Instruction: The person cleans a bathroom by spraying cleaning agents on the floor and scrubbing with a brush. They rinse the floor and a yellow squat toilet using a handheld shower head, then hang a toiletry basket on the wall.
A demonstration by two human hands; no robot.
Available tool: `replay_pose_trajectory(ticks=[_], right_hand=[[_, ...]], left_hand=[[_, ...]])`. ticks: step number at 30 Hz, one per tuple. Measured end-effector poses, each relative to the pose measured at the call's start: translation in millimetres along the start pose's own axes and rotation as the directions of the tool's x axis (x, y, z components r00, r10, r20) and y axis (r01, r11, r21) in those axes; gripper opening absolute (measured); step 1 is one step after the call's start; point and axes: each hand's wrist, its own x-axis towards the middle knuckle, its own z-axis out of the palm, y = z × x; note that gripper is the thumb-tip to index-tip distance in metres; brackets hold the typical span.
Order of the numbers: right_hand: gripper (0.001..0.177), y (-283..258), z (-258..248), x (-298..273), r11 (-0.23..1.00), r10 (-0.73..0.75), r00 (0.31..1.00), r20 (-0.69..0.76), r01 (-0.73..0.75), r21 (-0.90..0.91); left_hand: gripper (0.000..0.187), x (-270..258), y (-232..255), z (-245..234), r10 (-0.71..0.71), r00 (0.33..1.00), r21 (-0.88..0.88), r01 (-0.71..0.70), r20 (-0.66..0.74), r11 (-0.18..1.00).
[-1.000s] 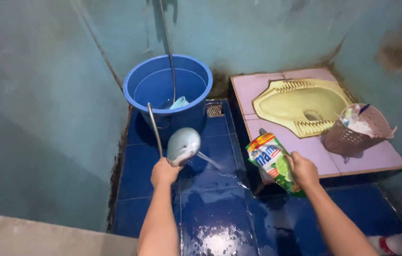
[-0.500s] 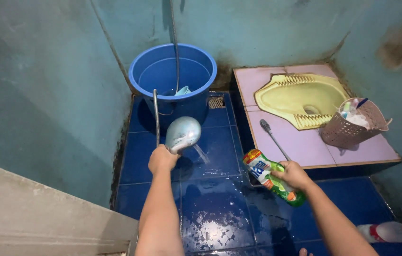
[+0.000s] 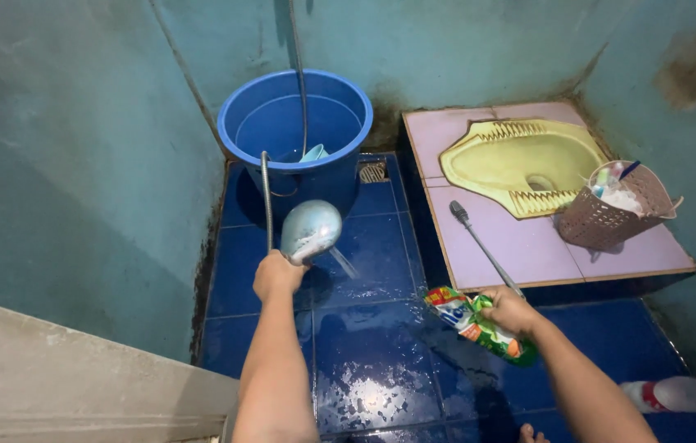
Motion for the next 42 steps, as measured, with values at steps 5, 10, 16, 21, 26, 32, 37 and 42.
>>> replay_pose_trajectory(ticks=[5,10,16,21,26,32,37,42], right_hand=[[0.008,73,-3,33,0.994,-0.031,0.997,-0.069,0.023,-0.108],[0.012,42,-25,-1,0.996,-0.023,0.99,-0.137,0.035,0.083],[0.016,-2,-42,-27,0.949,-0.315,0.918,-0.242,0.299,-0.099],[0.012,5,-66,-32,0.75,-0.563,0.768,-0.306,0.318,-0.58],[0.02,56,-100,-38,0.951,-0.246,0.833,-0.496,0.109,-0.289],[0.023,120,-129,-79,0.958,0.186,0.654,-0.733,0.045,0.284],[0.044,176,-143,-99,0.964,0.23,0.283,-0.931,-0.201,0.177],[0.046,267,-143,-81,0.875,0.361,0.072,-0.93,-0.371,0.311]], left_hand=[[0.056,0,2,-2,-0.007,1.0,-0.025,0.007,-0.021,1.0],[0.057,12,-5,10,-0.016,1.0,-0.012,0.016,-0.02,1.0],[0.06,10,0,9,0.004,1.0,-0.006,-0.004,-0.011,1.0],[0.06,32,-12,32,0.037,0.999,0.031,-0.037,-0.009,0.999],[0.065,49,-15,49,0.033,0.999,0.077,-0.032,-0.009,0.997],[0.079,36,16,36,-0.07,0.995,0.134,0.06,0.075,0.989],[0.075,66,-3,61,-0.009,0.998,0.177,-0.001,0.055,0.984],[0.078,81,-13,67,-0.058,0.997,0.135,0.052,0.043,0.99]])
